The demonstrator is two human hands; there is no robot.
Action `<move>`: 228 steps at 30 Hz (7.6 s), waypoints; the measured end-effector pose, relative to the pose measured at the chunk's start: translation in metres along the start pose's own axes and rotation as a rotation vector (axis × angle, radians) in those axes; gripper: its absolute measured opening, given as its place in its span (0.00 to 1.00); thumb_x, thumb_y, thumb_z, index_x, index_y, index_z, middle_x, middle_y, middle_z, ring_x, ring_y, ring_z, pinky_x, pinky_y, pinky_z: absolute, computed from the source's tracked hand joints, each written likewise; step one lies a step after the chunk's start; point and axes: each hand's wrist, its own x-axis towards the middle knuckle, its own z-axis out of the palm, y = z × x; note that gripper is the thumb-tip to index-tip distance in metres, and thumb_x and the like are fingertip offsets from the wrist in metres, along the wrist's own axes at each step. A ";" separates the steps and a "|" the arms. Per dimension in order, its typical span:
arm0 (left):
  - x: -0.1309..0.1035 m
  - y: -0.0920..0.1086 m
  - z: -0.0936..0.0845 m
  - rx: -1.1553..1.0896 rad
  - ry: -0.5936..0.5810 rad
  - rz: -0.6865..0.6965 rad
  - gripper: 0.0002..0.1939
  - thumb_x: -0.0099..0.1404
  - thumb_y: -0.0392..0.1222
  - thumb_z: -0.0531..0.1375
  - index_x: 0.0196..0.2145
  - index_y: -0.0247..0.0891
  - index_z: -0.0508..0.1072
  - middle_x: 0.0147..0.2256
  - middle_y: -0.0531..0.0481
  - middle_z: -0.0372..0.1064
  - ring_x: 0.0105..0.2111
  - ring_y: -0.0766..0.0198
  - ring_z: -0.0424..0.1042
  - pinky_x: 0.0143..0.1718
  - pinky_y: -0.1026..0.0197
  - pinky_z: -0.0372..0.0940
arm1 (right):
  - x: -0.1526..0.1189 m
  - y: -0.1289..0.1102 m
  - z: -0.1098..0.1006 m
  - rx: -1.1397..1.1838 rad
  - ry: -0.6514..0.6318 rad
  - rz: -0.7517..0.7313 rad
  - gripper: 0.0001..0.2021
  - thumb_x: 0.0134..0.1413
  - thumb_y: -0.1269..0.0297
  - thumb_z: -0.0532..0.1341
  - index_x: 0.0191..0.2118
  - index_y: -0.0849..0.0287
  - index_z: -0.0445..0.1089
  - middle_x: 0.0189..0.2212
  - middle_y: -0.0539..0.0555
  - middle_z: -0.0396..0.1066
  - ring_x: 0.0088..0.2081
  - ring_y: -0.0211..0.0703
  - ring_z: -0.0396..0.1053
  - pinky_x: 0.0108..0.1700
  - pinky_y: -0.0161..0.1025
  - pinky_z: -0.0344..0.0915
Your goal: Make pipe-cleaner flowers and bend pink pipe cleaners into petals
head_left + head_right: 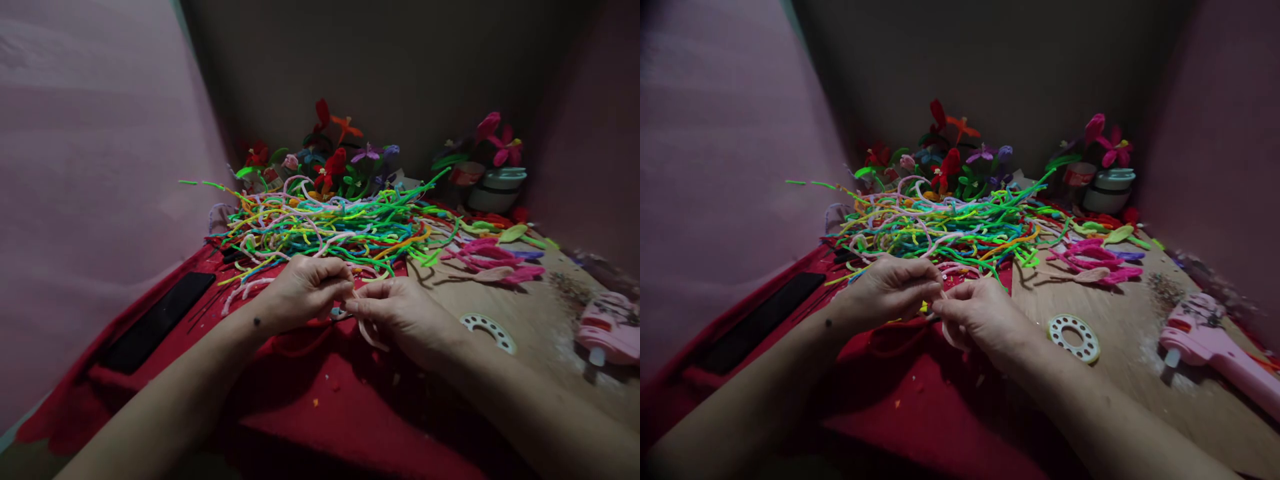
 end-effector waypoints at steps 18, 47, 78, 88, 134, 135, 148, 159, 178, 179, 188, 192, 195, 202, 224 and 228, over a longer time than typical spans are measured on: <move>0.005 -0.002 0.010 -0.388 0.017 -0.227 0.07 0.52 0.39 0.61 0.24 0.32 0.68 0.15 0.57 0.63 0.11 0.77 0.55 0.12 0.73 0.50 | 0.002 0.004 -0.002 0.119 0.061 0.016 0.10 0.36 0.65 0.65 0.16 0.63 0.66 0.10 0.50 0.63 0.12 0.32 0.57 0.15 0.31 0.53; 0.005 -0.002 0.010 -0.261 0.025 -0.206 0.10 0.54 0.43 0.58 0.28 0.31 0.70 0.17 0.57 0.60 0.14 0.76 0.53 0.14 0.70 0.49 | 0.001 0.004 0.000 0.137 0.160 -0.045 0.10 0.41 0.67 0.59 0.15 0.61 0.62 0.09 0.47 0.60 0.11 0.30 0.52 0.14 0.30 0.47; 0.004 -0.002 0.018 -0.167 0.206 -0.115 0.06 0.53 0.37 0.58 0.24 0.32 0.73 0.16 0.57 0.61 0.16 0.76 0.54 0.16 0.71 0.49 | 0.002 0.006 0.001 0.114 0.145 -0.087 0.11 0.42 0.68 0.58 0.14 0.61 0.61 0.09 0.48 0.61 0.12 0.31 0.54 0.16 0.31 0.48; 0.001 -0.009 0.024 0.130 0.290 0.201 0.09 0.58 0.38 0.57 0.25 0.34 0.75 0.25 0.51 0.67 0.26 0.69 0.64 0.29 0.68 0.60 | 0.000 0.005 0.002 0.058 0.115 -0.030 0.10 0.40 0.70 0.56 0.13 0.61 0.62 0.07 0.47 0.58 0.10 0.30 0.51 0.14 0.30 0.46; 0.006 -0.013 0.033 -0.631 -0.355 -0.327 0.11 0.59 0.46 0.55 0.31 0.34 0.64 0.13 0.57 0.62 0.06 0.77 0.49 0.07 0.73 0.42 | 0.009 0.010 -0.006 0.294 0.362 -0.288 0.17 0.40 0.52 0.64 0.20 0.61 0.62 0.13 0.43 0.55 0.15 0.29 0.49 0.19 0.32 0.45; 0.005 -0.012 0.030 -0.530 -0.360 -0.322 0.12 0.59 0.47 0.55 0.31 0.34 0.65 0.14 0.55 0.64 0.07 0.76 0.52 0.08 0.73 0.43 | 0.009 0.008 -0.007 0.290 0.385 -0.295 0.17 0.41 0.53 0.64 0.19 0.61 0.61 0.13 0.43 0.53 0.15 0.28 0.47 0.18 0.32 0.43; 0.003 0.004 0.020 -0.135 0.256 0.060 0.09 0.57 0.40 0.59 0.33 0.34 0.75 0.34 0.49 0.73 0.37 0.64 0.69 0.41 0.64 0.61 | 0.007 0.010 -0.003 0.173 0.317 -0.163 0.11 0.38 0.63 0.62 0.16 0.61 0.61 0.10 0.42 0.51 0.14 0.28 0.44 0.18 0.33 0.38; 0.005 -0.005 0.008 -0.328 -0.064 -0.002 0.10 0.55 0.39 0.60 0.35 0.34 0.76 0.36 0.48 0.73 0.36 0.63 0.69 0.39 0.63 0.63 | 0.003 0.006 -0.001 0.041 0.166 -0.082 0.07 0.35 0.71 0.61 0.14 0.61 0.63 0.08 0.44 0.55 0.13 0.29 0.49 0.18 0.33 0.43; -0.002 -0.018 0.021 0.562 0.196 0.482 0.13 0.63 0.38 0.50 0.31 0.36 0.74 0.27 0.45 0.69 0.29 0.64 0.65 0.34 0.62 0.58 | 0.003 0.004 0.003 -0.053 0.217 -0.050 0.08 0.33 0.72 0.58 0.12 0.61 0.59 0.09 0.42 0.48 0.15 0.28 0.41 0.19 0.33 0.36; -0.002 -0.018 0.020 0.544 0.206 0.463 0.13 0.63 0.39 0.50 0.33 0.36 0.74 0.29 0.45 0.70 0.30 0.64 0.65 0.35 0.63 0.58 | 0.002 0.003 0.003 -0.035 0.209 -0.063 0.09 0.34 0.71 0.59 0.12 0.60 0.59 0.09 0.42 0.49 0.15 0.28 0.42 0.20 0.33 0.37; 0.001 -0.020 0.012 0.555 0.117 0.308 0.13 0.61 0.42 0.53 0.22 0.37 0.69 0.18 0.54 0.59 0.19 0.70 0.53 0.22 0.67 0.46 | 0.006 0.003 -0.002 0.029 0.379 -0.156 0.13 0.34 0.64 0.62 0.11 0.58 0.59 0.10 0.44 0.51 0.16 0.30 0.43 0.20 0.35 0.38; 0.002 -0.026 0.002 0.645 0.330 0.327 0.08 0.58 0.37 0.53 0.22 0.37 0.66 0.20 0.52 0.59 0.21 0.68 0.54 0.24 0.65 0.45 | 0.010 0.004 -0.012 0.090 0.441 -0.159 0.12 0.31 0.65 0.64 0.11 0.59 0.60 0.10 0.43 0.51 0.15 0.29 0.42 0.20 0.35 0.36; 0.006 -0.022 -0.010 0.403 0.523 0.135 0.12 0.60 0.42 0.53 0.20 0.37 0.64 0.19 0.54 0.56 0.21 0.69 0.54 0.24 0.66 0.48 | 0.012 0.003 -0.016 0.214 0.445 -0.174 0.11 0.31 0.63 0.66 0.16 0.60 0.63 0.12 0.44 0.53 0.15 0.29 0.43 0.19 0.34 0.37; 0.006 -0.007 0.011 -0.392 -0.051 -0.191 0.13 0.54 0.48 0.59 0.29 0.33 0.69 0.19 0.57 0.58 0.15 0.76 0.50 0.17 0.69 0.44 | 0.010 0.003 -0.010 0.392 0.330 -0.230 0.13 0.32 0.60 0.69 0.23 0.62 0.67 0.15 0.44 0.55 0.17 0.28 0.46 0.19 0.32 0.40; 0.006 -0.011 0.028 -0.482 0.026 -0.092 0.10 0.55 0.41 0.58 0.21 0.32 0.68 0.16 0.56 0.58 0.17 0.73 0.55 0.21 0.67 0.51 | 0.007 0.005 -0.007 0.196 0.312 -0.324 0.11 0.39 0.61 0.67 0.32 0.60 0.73 0.23 0.49 0.67 0.20 0.31 0.56 0.22 0.32 0.49; 0.007 -0.014 0.026 -0.576 0.007 -0.146 0.08 0.53 0.38 0.60 0.20 0.32 0.68 0.15 0.56 0.59 0.16 0.75 0.55 0.19 0.68 0.50 | 0.005 0.001 -0.009 0.081 0.315 -0.392 0.11 0.45 0.60 0.63 0.21 0.62 0.71 0.19 0.50 0.66 0.22 0.33 0.58 0.26 0.33 0.53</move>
